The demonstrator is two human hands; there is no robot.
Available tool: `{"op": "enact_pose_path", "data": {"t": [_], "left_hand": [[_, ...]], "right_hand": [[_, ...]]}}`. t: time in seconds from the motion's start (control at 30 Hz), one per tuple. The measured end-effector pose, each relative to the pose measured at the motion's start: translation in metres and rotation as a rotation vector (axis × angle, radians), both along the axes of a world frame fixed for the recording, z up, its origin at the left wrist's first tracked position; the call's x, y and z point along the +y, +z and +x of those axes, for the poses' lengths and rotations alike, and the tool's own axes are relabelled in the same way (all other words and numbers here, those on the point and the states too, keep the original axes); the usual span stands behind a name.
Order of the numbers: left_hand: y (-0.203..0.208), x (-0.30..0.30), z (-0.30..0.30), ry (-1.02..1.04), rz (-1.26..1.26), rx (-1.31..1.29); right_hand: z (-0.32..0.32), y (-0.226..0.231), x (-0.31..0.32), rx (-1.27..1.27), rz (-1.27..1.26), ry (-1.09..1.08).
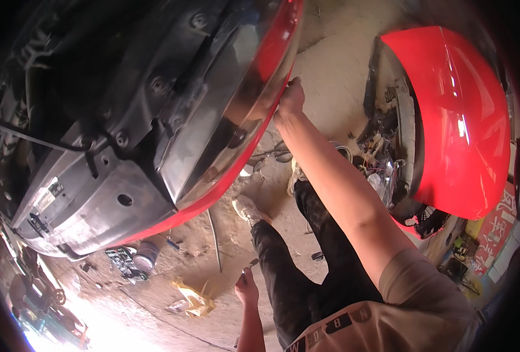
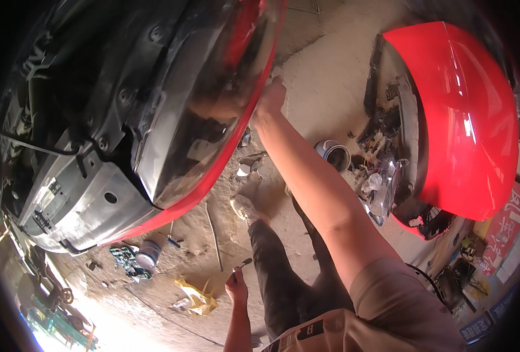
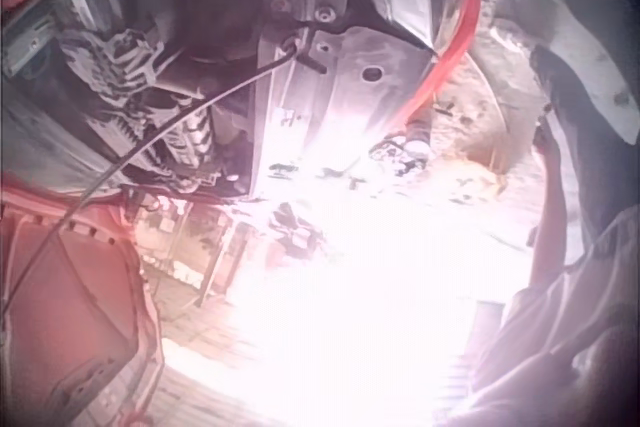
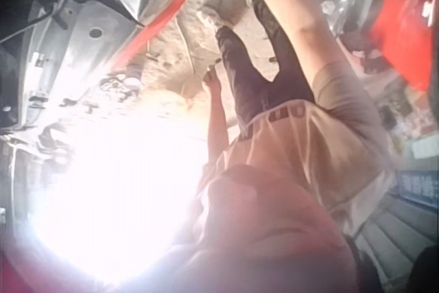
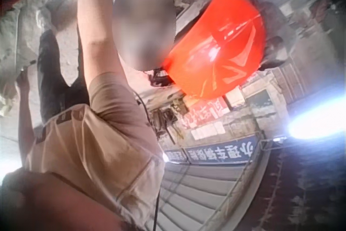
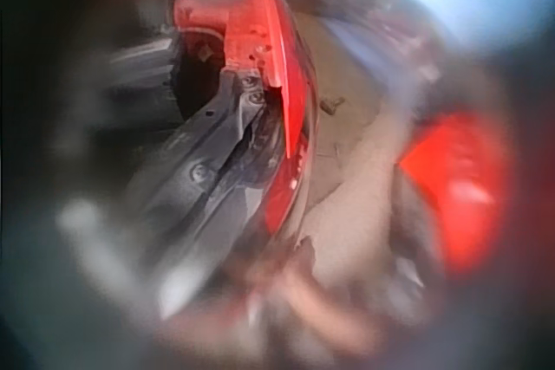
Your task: The person removes a black plastic cover from the front of a red car, then uses a ratchet to tighten bolts on the engine bay area. The person closes the hood at the end.
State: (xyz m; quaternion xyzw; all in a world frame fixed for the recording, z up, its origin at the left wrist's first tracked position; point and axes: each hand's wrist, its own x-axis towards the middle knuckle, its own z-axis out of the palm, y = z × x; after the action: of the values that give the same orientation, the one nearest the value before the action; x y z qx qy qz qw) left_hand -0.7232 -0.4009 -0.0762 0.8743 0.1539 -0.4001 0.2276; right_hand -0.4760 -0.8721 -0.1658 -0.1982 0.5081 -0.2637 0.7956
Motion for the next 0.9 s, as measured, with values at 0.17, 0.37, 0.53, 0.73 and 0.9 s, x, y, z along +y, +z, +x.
{"op": "enact_pose_path", "data": {"t": [0.17, 0.37, 0.53, 0.73, 0.9], "left_hand": [[-0.003, 0.039, -0.026, 0.026, 0.041, 0.054], [-0.012, 0.075, -0.040, 0.121, 0.041, 0.054], [-0.026, 0.069, -0.037, 0.094, -0.073, -0.039], [-0.039, 0.049, -0.016, -0.126, -0.259, -0.138], [-0.016, 0.016, 0.023, -0.209, -0.355, -0.067]], "right_hand": [[-0.045, -0.044, 0.026, -0.030, 0.028, -0.214], [-0.004, -0.009, 0.087, 0.077, 0.087, -0.269], [-0.048, -0.010, 0.127, 0.443, -0.305, -0.025], [-0.188, -0.017, 0.276, 0.550, -0.576, 1.244], [-0.247, 0.026, 0.319, 0.298, -0.623, 1.785]]}}
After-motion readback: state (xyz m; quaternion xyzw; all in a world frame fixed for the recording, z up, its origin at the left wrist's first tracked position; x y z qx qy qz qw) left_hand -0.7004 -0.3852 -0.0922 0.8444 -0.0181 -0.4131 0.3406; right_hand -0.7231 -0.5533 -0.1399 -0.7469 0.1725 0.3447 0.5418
